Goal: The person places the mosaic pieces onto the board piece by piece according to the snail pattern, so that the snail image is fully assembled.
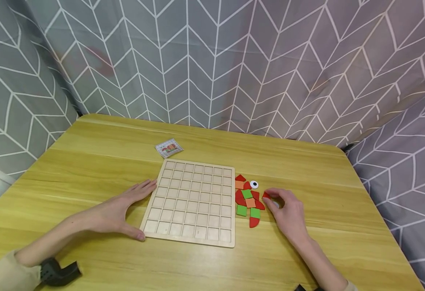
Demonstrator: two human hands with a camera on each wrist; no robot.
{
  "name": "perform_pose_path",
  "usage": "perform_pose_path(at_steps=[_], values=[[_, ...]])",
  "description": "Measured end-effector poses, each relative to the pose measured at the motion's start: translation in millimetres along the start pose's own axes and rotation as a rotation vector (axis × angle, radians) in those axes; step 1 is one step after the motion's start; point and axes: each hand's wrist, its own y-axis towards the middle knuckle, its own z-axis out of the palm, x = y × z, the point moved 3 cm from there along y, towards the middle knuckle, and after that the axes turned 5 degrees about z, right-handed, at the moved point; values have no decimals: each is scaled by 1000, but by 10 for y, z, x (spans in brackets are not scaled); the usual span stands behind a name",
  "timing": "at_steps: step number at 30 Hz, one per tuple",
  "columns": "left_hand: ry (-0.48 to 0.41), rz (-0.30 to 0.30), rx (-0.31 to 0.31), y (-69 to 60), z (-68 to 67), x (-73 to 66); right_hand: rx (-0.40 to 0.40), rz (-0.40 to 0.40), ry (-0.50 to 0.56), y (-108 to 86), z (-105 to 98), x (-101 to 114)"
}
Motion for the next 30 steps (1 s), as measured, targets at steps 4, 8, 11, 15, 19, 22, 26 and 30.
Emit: perform_pose_path(at_steps=[4,8,11,15,19,22,26,30], values=[[1,2,1,-4,0,4,1,-1,8,1,2,5],[1,9,1,-5,1,5,3,10,23,5,-16,21],[4,14,1,-2,6,5,4,24,33,13,-32,49],[8,13,0,-3,11,10,15,40,28,14,-25,121],[10,12,0,0,10,11,29,43,41,21,6,204],[11,11,0,-2,9,12,36,29,60,37,33,266],[11,7,0,-4,5,10,53,17,77,61,83,343],[13,4,0,3,4,5,82,-1,111,86,153,402]])
